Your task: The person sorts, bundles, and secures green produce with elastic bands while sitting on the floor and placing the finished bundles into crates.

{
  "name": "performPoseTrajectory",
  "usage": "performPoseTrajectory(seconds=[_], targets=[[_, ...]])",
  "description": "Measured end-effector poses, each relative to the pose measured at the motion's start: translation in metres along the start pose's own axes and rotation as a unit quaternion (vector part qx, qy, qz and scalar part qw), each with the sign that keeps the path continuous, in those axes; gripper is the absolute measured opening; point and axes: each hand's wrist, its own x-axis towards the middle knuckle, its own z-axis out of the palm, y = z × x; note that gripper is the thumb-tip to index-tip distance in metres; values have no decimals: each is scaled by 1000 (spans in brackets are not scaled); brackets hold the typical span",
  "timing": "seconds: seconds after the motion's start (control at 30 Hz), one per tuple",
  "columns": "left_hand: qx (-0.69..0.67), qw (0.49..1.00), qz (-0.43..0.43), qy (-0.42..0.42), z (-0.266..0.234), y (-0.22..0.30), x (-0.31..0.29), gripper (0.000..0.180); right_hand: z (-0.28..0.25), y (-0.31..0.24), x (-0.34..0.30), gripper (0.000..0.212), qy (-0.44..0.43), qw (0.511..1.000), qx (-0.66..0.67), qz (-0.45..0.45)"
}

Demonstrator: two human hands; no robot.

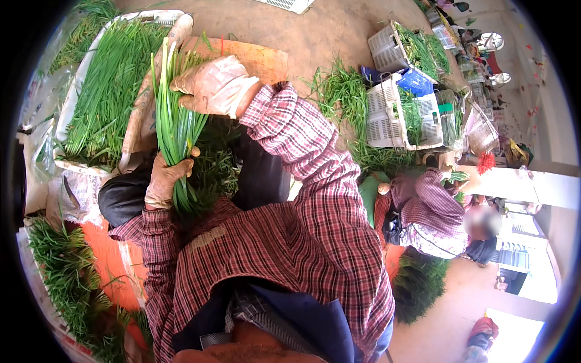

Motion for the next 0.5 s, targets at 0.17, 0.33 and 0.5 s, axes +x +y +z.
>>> performPoseTrajectory(seconds=[0.17, 0.33, 0.5], targets=[[8, 999, -9, -38, -4, 1, -1, 28, 14, 18, 10, 21, 51, 985, -148, -76], [-11, 1000, -3, -24, -4, 1, -3, 29, 20, 36, 19, 15, 118, 971, -178, -111], [-29, 999, 2, -23, -9, -3, -8, 28, -4, 41, 24, 19, 163, 972, -159, -53]])
